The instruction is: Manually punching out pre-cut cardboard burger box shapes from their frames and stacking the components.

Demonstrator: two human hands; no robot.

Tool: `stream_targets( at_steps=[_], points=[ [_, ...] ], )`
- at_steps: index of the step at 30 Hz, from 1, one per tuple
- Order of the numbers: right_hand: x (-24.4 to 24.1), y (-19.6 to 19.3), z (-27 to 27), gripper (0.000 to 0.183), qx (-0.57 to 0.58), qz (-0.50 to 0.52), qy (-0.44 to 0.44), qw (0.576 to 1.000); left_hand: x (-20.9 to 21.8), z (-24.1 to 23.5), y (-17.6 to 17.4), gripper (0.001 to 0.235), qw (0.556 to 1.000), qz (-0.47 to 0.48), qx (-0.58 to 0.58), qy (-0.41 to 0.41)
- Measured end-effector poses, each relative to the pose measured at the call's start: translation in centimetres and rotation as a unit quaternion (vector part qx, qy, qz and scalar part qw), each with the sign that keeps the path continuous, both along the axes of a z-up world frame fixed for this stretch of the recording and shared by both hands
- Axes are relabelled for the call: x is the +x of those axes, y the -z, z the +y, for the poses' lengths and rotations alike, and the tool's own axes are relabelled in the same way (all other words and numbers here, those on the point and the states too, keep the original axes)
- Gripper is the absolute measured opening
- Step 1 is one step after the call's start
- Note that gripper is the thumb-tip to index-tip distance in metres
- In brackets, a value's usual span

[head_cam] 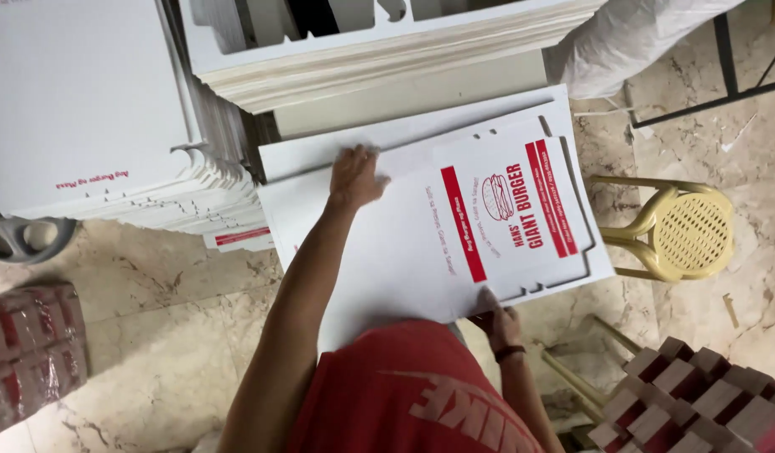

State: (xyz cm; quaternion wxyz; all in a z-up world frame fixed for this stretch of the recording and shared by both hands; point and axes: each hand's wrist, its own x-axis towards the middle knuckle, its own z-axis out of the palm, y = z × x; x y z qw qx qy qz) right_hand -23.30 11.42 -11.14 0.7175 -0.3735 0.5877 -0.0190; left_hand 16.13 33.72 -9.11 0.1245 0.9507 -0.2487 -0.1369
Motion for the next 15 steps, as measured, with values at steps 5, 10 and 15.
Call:
stream_targets(
  at_steps=[5, 10, 15],
  points=[
    [-2.2, 3.5, 0.1, 0.058, -0.016, 0.01, 0.059, 0.998, -3.4, -0.3, -7.7, 0.08, 0.986, 0.084, 0.105, 0.098],
    [0.1, 1.1, 2.6, 0.055, 0.057, -0.006, 0.057, 0.997, -13.7, -5.8, -8.6, 0.077, 0.945, 0.2, 0.067, 0.25],
    [-1.4, 4.2, 0.6, 0.06, -0.018, -0.015, 0.046, 0.999, -20.5, -10.5, -9.0, 0.088, 0.917, 0.212, 0.086, 0.327]
  ],
)
